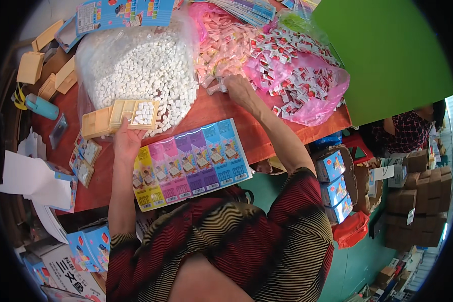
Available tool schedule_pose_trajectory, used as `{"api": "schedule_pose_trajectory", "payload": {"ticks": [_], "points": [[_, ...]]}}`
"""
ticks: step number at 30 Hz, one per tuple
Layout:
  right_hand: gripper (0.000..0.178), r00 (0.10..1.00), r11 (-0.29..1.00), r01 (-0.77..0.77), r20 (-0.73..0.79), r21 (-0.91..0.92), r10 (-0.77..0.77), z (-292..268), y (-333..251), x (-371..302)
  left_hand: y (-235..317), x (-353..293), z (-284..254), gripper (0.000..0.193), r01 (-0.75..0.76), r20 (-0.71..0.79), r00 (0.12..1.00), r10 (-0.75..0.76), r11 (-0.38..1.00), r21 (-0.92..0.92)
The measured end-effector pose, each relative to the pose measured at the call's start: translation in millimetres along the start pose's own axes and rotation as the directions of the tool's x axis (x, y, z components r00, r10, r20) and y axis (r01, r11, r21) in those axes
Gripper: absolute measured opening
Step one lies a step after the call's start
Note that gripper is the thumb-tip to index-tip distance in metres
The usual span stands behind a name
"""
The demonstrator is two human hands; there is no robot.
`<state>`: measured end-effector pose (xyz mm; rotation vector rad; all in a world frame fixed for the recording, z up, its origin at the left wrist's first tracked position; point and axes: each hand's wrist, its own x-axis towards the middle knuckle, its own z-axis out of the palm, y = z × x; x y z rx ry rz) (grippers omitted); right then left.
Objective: Folding cardboard boxes and filling small plastic trays with toy components before labeling them.
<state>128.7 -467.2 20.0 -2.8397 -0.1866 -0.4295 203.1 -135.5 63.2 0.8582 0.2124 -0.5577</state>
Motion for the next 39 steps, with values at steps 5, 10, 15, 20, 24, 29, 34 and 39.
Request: {"api": "schedule_pose_trajectory", "payload": {"ticks": [5, 10, 15, 20, 24, 29, 34, 39], "points": [[0.012, 0.996, 0.995, -0.084, 0.027, -0.049, 0.085, -3.6, -5.3, 1.5, -2.3, 3.9, -7.1, 0.035, 0.018, -0.011, 1.0, -0.017, 0.998, 0.052], [0.016, 0.989, 0.988, -0.149, 0.031, 0.05, 0.148, -22.4, -6.1, 8.2, -3.8, 1.7, -2.0, 0.034, 0.003, 0.058, 0.998, -0.007, 0.998, 0.068], [0.016, 0.94, 0.937, -0.315, -0.087, 0.154, 0.33, -23.0, 2.9, 13.5, -4.5, -4.6, 9.8, 0.037, 0.055, 0.112, 0.991, -0.07, 0.99, 0.129], [0.017, 0.941, 0.865, -0.278, -0.063, 0.418, 0.333, -27.4, -4.5, 27.9, -13.6, 0.4, 9.7, 0.034, 0.056, 0.168, 0.983, -0.081, 0.987, 0.148], [0.018, 0.917, 0.862, -0.379, 0.007, 0.336, 0.4, -28.2, -6.4, 36.9, -14.8, -5.9, 16.1, 0.034, 0.064, 0.186, 0.978, -0.097, 0.982, 0.176], [0.016, 0.92, 0.831, -0.338, -0.034, 0.442, 0.391, -26.0, -22.7, 44.7, -19.0, -4.7, 15.9, 0.034, 0.096, 0.246, 0.959, -0.144, 0.976, 0.196], [0.015, 0.999, 0.927, -0.023, -0.015, 0.373, 0.031, -36.9, -114.6, 76.0, -31.4, -2.2, 15.1, 0.033, 0.094, 0.298, 0.945, -0.137, 0.983, 0.155], [0.017, 0.948, 0.919, 0.29, 0.049, 0.266, -0.313, -16.7, -139.4, 88.3, -31.9, -9.2, 23.4, 0.032, 0.126, 0.38, 0.906, -0.189, 0.975, 0.185]]}}
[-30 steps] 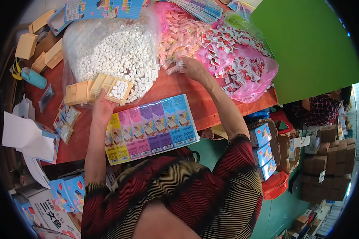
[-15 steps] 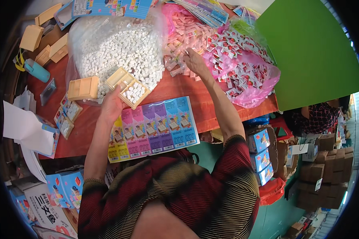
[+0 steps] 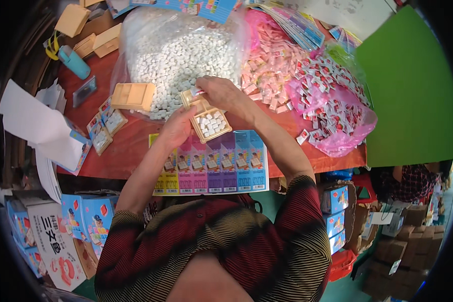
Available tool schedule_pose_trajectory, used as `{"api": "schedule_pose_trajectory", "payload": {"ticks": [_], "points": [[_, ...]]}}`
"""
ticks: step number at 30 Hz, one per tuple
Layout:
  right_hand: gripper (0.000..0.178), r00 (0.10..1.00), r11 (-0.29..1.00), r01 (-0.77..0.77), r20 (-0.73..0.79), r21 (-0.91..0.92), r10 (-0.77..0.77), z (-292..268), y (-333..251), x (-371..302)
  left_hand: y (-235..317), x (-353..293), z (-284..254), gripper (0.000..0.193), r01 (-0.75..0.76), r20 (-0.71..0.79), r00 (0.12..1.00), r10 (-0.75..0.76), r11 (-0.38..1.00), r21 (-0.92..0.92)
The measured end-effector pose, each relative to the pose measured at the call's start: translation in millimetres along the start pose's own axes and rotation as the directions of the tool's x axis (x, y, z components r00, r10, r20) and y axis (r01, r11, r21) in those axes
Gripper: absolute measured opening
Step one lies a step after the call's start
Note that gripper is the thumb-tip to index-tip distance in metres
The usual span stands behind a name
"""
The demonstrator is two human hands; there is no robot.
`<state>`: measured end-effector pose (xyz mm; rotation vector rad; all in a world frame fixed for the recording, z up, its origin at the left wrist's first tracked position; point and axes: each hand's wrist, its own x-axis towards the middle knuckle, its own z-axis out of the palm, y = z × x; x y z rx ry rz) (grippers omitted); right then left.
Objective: Folding cardboard boxes and filling small plastic trays with toy components before labeling them.
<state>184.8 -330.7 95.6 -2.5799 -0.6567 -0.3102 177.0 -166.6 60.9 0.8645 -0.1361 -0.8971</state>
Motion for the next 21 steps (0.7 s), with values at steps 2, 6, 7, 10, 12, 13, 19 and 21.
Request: {"api": "schedule_pose_trajectory", "payload": {"ticks": [2, 6, 7, 10, 12, 13, 19, 21], "points": [[0.019, 0.997, 0.996, -0.068, 0.028, 0.06, 0.067, 0.4, 0.4, -0.7, 0.5, -0.8, -3.1, 0.03, -0.014, -0.013, 1.0, 0.014, 0.999, -0.03], [0.025, 0.997, 0.974, -0.076, 0.05, 0.212, 0.067, 1.9, -0.1, -0.3, 5.5, -6.4, -9.5, 0.029, 0.01, 0.002, 1.0, -0.01, 0.997, -0.071], [0.025, 0.998, 0.976, -0.057, 0.021, 0.211, 0.053, 2.5, -0.7, -1.0, 6.6, -7.6, -10.8, 0.029, 0.026, -0.006, 1.0, -0.026, 0.997, -0.069], [0.025, 0.998, 0.983, 0.009, -0.06, 0.183, 0.002, 5.9, -5.3, -6.2, 7.6, -10.6, -9.9, 0.032, -0.003, 0.037, 0.999, 0.005, 0.999, -0.051], [0.025, 0.993, 0.987, 0.055, -0.115, 0.152, -0.037, 10.8, -8.5, -10.3, 7.6, -12.9, -10.4, 0.031, -0.005, 0.022, 1.0, 0.006, 0.998, -0.056], [0.025, 0.986, 0.994, 0.06, -0.163, 0.095, -0.044, 15.8, -11.9, -10.7, 7.7, -14.1, -11.4, 0.031, -0.001, 0.001, 1.0, 0.001, 0.998, -0.063], [0.029, 0.987, 0.998, 0.041, -0.154, 0.042, -0.034, 16.2, -22.6, -10.5, 7.8, -18.4, -20.4, 0.033, -0.013, 0.016, 1.0, 0.014, 0.999, -0.046], [0.029, 0.991, 0.997, 0.071, -0.116, 0.027, -0.068, 12.5, -23.6, -5.6, 7.7, -17.3, -23.1, 0.034, -0.007, 0.006, 1.0, 0.007, 0.999, -0.053]]}}
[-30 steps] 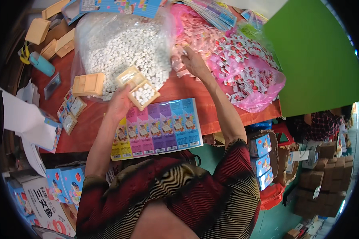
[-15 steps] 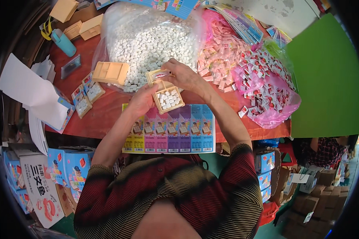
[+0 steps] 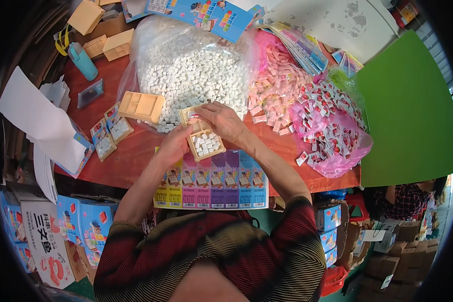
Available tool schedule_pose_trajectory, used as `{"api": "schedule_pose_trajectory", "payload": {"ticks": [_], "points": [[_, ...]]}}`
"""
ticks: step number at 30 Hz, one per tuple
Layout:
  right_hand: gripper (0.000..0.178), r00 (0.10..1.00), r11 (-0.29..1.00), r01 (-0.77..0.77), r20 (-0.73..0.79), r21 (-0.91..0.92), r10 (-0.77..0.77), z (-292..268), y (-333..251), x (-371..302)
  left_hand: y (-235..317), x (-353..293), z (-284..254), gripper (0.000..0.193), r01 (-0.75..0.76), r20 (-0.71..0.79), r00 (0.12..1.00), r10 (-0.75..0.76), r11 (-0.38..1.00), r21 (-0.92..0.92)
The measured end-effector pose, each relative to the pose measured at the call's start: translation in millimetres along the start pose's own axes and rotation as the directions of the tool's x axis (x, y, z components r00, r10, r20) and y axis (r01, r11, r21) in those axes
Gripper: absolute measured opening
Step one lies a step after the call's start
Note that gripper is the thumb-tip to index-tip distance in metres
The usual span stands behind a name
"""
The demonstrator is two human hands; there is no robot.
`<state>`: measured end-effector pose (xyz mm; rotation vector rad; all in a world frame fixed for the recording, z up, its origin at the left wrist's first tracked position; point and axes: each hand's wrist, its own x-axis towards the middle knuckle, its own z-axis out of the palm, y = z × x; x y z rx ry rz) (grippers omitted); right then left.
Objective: Folding cardboard boxes and filling small plastic trays with toy components before labeling them.
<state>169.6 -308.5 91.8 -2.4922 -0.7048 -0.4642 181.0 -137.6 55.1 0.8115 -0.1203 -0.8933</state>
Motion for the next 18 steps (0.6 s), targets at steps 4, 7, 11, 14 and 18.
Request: {"api": "schedule_pose_trajectory", "payload": {"ticks": [4, 7, 11, 14, 18], "points": [[0.026, 0.995, 0.999, 0.042, -0.093, 0.0, -0.041, -3.1, 9.2, 6.9, 4.0, 3.1, -1.4, 0.032, -0.022, -0.024, 0.999, 0.021, 0.999, -0.046], [0.024, 0.973, 0.965, -0.161, -0.131, 0.207, 0.19, -14.1, 6.9, 16.0, 7.6, -0.7, -2.0, 0.03, -0.037, -0.037, 0.999, 0.034, 0.997, -0.067], [0.017, 0.963, 0.976, -0.208, -0.162, 0.072, 0.217, -4.0, 21.0, 11.1, 7.7, 0.3, 0.0, 0.031, -0.058, -0.022, 0.998, 0.056, 0.995, -0.078], [0.017, 0.977, 0.984, -0.173, -0.119, 0.045, 0.177, 2.3, 12.7, 8.3, 7.2, 1.2, -1.1, 0.031, -0.037, -0.01, 0.999, 0.036, 0.996, -0.086], [0.018, 0.965, 0.975, -0.184, -0.165, 0.121, 0.203, 2.4, 6.8, 9.9, 7.2, -2.0, -0.8, 0.031, -0.035, -0.044, 0.999, 0.03, 0.993, -0.112]]}}
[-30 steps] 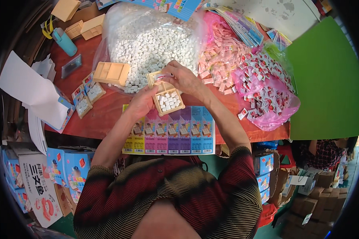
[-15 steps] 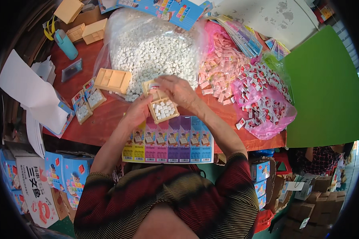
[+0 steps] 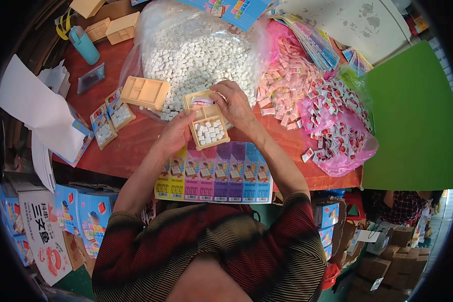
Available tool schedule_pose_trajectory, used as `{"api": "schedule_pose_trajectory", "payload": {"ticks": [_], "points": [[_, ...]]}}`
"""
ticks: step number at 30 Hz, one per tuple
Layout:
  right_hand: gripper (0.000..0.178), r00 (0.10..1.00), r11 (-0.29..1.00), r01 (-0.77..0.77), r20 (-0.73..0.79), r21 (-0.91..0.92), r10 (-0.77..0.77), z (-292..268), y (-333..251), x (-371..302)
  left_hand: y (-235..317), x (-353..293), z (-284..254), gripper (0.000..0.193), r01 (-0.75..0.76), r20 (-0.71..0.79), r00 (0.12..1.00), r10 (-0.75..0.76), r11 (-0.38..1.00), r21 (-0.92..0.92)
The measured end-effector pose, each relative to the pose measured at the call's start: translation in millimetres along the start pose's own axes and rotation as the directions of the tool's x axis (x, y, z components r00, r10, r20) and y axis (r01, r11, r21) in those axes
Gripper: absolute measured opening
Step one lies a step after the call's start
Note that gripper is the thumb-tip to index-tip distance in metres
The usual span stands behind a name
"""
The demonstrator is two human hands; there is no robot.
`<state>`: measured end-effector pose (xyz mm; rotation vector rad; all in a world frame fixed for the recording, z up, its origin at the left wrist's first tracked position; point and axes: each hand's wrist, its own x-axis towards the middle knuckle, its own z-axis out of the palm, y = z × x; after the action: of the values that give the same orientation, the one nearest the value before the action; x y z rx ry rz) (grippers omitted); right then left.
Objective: Folding cardboard boxes and filling small plastic trays with toy components before labeling them.
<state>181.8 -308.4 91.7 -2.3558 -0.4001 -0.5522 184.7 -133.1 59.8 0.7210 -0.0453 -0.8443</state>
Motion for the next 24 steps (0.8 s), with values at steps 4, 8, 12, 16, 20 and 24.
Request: {"api": "schedule_pose_trajectory", "payload": {"ticks": [4, 8, 12, 16, 20, 24], "points": [[0.018, 0.999, 0.997, -0.017, 0.028, 0.069, 0.016, 1.9, -5.8, -0.6, 0.6, 3.9, -4.9, 0.031, 0.003, 0.005, 1.0, -0.002, 0.999, -0.039], [0.02, 0.999, 0.998, 0.053, -0.015, 0.02, -0.053, 11.7, 3.8, 0.3, 0.6, 5.4, -2.6, 0.031, -0.022, 0.027, 0.999, 0.022, 1.0, -0.01], [0.019, 0.992, 0.992, 0.125, -0.028, -0.024, -0.126, 11.7, 9.8, 8.4, 1.9, 4.7, -7.9, 0.032, -0.007, 0.017, 1.0, 0.007, 1.0, 0.005], [0.017, 0.993, 0.96, -0.021, -0.12, -0.281, -0.014, 19.9, 36.5, 45.5, -1.2, 3.0, -15.5, 0.032, -0.036, 0.025, 0.999, 0.036, 0.999, 0.002], [0.02, 0.975, 0.787, -0.217, -0.087, -0.577, 0.205, 43.1, 71.2, 65.6, -2.4, -4.5, -13.7, 0.031, 0.001, -0.06, 0.998, 0.001, 0.999, 0.042], [0.009, 0.975, 0.663, -0.206, -0.097, -0.72, 0.198, 41.0, 88.9, 69.7, 1.9, -2.3, -16.8, 0.03, -0.028, -0.075, 0.997, 0.03, 0.999, 0.021]]}}
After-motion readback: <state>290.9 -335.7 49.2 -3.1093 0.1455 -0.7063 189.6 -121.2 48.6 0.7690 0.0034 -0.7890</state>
